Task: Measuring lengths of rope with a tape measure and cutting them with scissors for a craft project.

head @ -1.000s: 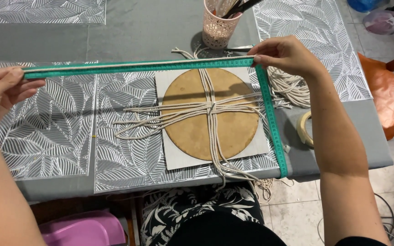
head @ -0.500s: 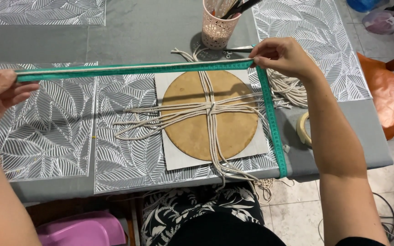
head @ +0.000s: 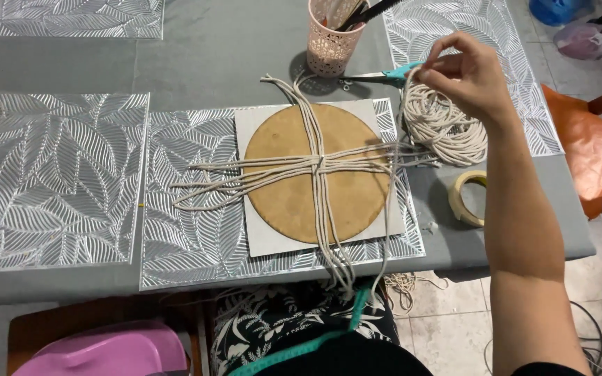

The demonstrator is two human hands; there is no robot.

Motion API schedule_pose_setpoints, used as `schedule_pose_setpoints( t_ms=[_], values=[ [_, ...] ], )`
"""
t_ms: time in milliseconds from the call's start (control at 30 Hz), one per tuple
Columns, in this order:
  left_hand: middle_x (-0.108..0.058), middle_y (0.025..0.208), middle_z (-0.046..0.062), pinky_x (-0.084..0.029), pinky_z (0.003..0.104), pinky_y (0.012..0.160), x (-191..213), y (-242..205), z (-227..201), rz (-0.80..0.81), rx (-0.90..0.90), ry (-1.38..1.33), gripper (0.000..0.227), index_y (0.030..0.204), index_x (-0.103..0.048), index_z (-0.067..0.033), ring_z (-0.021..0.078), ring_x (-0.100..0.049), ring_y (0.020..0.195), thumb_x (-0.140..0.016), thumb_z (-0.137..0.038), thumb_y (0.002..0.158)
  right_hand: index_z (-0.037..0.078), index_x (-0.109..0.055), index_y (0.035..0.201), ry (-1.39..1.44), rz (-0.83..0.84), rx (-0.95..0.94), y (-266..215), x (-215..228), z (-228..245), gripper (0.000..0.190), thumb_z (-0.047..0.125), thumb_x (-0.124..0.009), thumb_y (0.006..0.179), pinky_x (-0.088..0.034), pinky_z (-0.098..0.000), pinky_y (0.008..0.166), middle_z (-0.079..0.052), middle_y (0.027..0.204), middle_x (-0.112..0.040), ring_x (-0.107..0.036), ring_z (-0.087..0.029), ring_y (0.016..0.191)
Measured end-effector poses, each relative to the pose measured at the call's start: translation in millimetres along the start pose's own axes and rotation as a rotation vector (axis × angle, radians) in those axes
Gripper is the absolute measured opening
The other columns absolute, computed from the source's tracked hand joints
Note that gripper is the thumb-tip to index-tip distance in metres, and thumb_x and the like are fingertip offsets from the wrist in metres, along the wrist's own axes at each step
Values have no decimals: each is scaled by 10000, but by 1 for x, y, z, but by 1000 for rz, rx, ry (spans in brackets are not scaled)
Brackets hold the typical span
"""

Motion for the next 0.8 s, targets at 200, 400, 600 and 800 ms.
schedule_pose_setpoints(
  t_ms=[200, 400, 600, 800],
  values=[
    [-751, 1073, -113, -562, 364, 886, -255, 128, -39, 264, 116, 375, 230, 1043, -752, -419, 165, -709, 1059, -669, -564, 885, -8, -549, 1090, -193, -64, 87, 15, -22, 29, 155, -84, -673, 1036, -641, -328, 807, -195, 1017, -750, -775, -274, 962],
    [-729, 927, 10, -582, 443, 730, -152, 118, -172, -92, -353, 169, 274, 1085, -708, -230, 238, -698, 793, -610, -469, 991, -11, -543, 1057, -356, -18, 158, 20, -36, 40, 186, -34, -726, 1032, -639, -337, 788, -178, 945, -756, -774, -268, 905],
    [-779, 1076, 73, -582, 361, 735, 40, 173, -315, -1005, -836, -303, 281, 1165, -723, -81, 195, -745, 836, -605, -298, 1030, 23, -502, 1103, -500, -36, 225, 22, -47, 40, 286, 5, -773, 1011, -549, -298, 663, -121, 979, -786, -785, -263, 919],
    [-769, 925, 81, -537, 518, 590, 59, 280, -379, -1064, -698, -189, 200, 1052, -717, -160, 370, -722, 795, -689, -339, 965, 68, -476, 1092, -566, -51, 224, 25, -52, 23, 349, 81, -807, 983, -508, -289, 587, -53, 948, -768, -788, -253, 931]
  ],
)
Point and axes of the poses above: each hand's wrist, its own y-axis towards the middle knuckle, its own x-axis out of the back of the hand, z = x × y, the point moved 6 cm from there along y, towards the middle knuckle
